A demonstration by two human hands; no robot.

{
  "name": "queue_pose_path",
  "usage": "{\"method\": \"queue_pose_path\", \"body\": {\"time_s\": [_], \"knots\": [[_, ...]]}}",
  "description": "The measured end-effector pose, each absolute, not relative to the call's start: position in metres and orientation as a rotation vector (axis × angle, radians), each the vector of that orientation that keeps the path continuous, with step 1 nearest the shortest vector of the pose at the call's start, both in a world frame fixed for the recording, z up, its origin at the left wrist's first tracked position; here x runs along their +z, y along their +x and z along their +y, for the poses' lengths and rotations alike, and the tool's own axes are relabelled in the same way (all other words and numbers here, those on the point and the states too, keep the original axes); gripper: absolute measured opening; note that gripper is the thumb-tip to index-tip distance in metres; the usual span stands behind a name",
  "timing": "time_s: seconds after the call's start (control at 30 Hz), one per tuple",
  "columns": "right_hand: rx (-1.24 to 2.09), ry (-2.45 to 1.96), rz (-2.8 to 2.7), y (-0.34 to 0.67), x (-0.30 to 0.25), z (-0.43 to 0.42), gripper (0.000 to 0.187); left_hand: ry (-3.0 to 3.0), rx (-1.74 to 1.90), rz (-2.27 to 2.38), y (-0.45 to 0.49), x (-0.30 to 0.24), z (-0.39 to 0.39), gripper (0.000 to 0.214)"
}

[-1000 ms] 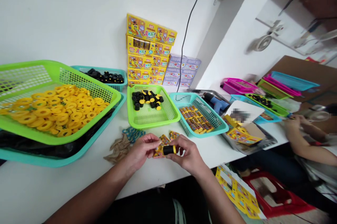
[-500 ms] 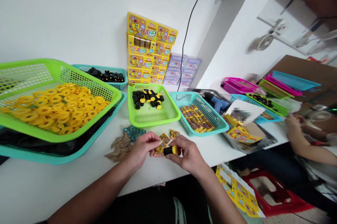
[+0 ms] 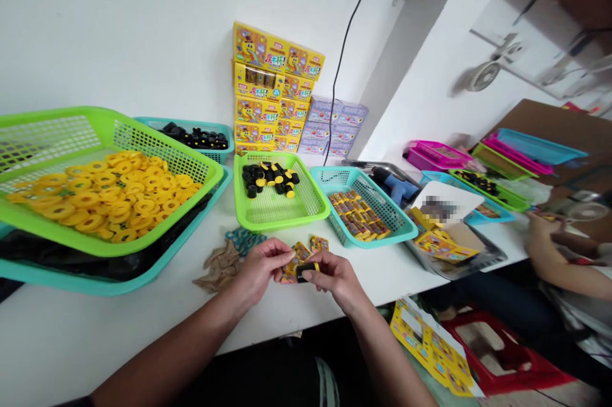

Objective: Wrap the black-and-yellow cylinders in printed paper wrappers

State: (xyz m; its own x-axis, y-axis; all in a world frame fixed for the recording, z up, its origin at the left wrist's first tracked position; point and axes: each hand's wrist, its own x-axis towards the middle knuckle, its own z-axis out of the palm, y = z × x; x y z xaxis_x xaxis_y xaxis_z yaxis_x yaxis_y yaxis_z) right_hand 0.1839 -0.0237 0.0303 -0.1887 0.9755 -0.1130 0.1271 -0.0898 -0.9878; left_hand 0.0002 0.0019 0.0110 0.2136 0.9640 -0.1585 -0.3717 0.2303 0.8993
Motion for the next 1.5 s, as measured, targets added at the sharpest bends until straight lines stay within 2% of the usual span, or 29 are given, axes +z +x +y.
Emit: {"method": "queue_pose_path", "body": {"time_s": [0.2, 0.37, 0.47, 0.67, 0.77, 1.07, 1.23, 1.33, 1.5], "knots": [[1.193, -1.387, -1.446, 0.177, 0.029, -0.025, 0.03, 0.899, 1.101, 0.867, 0.0, 0.012, 0.001, 0.029], [0.783, -1.4, -1.596, 0.173, 0.023, -0.03, 0.03, 0.928, 1.09, 0.899, 0.0, 0.013, -0.001, 0.029], [0.686, -1.368, -1.661, 0.172, 0.018, -0.032, 0.031, 0.935, 1.088, 0.898, 0.001, 0.013, -0.001, 0.029], [0.828, -1.288, -1.698, 0.176, 0.02, -0.032, 0.037, 0.932, 1.095, 0.904, 0.001, 0.009, 0.0, 0.03], [0.892, -1.272, -1.759, 0.179, 0.025, -0.031, 0.034, 0.976, 1.074, 0.893, 0.001, 0.01, -0.001, 0.029], [0.822, -1.195, -1.984, 0.174, 0.025, -0.033, 0.032, 0.975, 1.114, 0.957, 0.002, 0.01, -0.001, 0.032], [0.812, -1.22, -1.896, 0.182, 0.026, -0.031, 0.028, 1.055, 1.052, 0.925, -0.003, 0.012, 0.0, 0.03], [0.847, -1.285, -1.825, 0.189, 0.024, -0.029, 0.026, 1.323, 1.069, 0.965, -0.007, 0.017, 0.0, 0.025], [0.902, -1.336, -1.8, 0.196, 0.023, -0.025, 0.023, 1.917, 1.192, 0.871, -0.009, 0.021, -0.003, 0.031]]}}
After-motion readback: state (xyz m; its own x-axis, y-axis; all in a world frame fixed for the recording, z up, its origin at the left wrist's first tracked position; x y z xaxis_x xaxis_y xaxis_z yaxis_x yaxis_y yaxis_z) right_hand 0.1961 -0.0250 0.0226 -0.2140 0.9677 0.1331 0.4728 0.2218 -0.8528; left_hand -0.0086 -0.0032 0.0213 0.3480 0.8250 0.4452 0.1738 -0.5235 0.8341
